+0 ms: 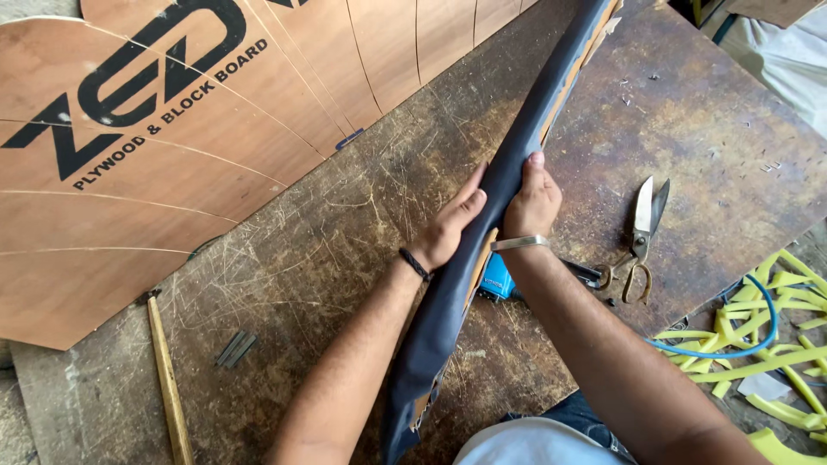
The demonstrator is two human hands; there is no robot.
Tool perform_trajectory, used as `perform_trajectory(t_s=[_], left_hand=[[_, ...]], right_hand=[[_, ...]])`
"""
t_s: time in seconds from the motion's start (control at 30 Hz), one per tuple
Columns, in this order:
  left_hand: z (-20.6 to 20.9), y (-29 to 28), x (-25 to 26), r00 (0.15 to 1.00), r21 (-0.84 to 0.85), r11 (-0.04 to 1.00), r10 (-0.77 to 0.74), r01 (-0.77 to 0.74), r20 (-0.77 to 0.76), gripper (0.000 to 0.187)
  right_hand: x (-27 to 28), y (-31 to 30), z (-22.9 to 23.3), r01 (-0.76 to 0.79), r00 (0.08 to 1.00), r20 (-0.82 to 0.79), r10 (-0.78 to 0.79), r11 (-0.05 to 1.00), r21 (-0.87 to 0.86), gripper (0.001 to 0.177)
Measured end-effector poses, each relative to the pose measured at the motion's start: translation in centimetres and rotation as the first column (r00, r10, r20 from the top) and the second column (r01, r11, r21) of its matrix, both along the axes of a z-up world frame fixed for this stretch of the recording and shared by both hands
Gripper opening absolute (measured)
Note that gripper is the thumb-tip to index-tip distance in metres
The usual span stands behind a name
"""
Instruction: The person attaches a black edge strip to a curved wooden board using a pneumatic nail gun. They repeatedly staple the strip along the edge, reposition the board, and use a hammer to tap the strip into place.
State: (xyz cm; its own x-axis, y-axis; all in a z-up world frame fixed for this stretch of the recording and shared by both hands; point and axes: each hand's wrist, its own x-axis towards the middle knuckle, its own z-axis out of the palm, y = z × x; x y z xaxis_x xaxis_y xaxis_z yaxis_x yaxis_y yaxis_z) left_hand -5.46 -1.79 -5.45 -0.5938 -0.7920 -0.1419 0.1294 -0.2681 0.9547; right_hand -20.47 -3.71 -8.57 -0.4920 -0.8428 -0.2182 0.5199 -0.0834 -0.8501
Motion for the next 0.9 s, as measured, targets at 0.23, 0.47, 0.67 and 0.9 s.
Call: perform_trajectory(t_s=[0.23,0.47,0.67,0.9], left_hand=[[-0.2,-2.2,0.2,0.94,-0.39,0.917,0.054,0.086,0.335,0.078],[0.5,-4.5,-2.5,0.855,-0.414,0.898,0.093,0.15,0.51,0.078],[3.0,-3.5,-4.0,0.748,-0.32,0.935,0.102,0.152,0.655,0.093],[6.2,-3.2,-4.4,0.65,-0.118,0.984,0.002,0.136,0.76,0.091]], right_hand=[[2.1,-0.6,-1.3,0.063,0.975,0.211,-0.069,0.997,0.037,0.04],[1.9,0.1,-0.8,0.019,0.966,0.257,-0.016,1.0,-0.007,0.039],[-2.6,1.8,-2.8,-0.338,0.941,0.046,0.335,0.932,0.131,0.045],[-8.7,11.5,-6.7,-0.269,-0.362,-0.605,0.709,0.542,0.796,0.087]])
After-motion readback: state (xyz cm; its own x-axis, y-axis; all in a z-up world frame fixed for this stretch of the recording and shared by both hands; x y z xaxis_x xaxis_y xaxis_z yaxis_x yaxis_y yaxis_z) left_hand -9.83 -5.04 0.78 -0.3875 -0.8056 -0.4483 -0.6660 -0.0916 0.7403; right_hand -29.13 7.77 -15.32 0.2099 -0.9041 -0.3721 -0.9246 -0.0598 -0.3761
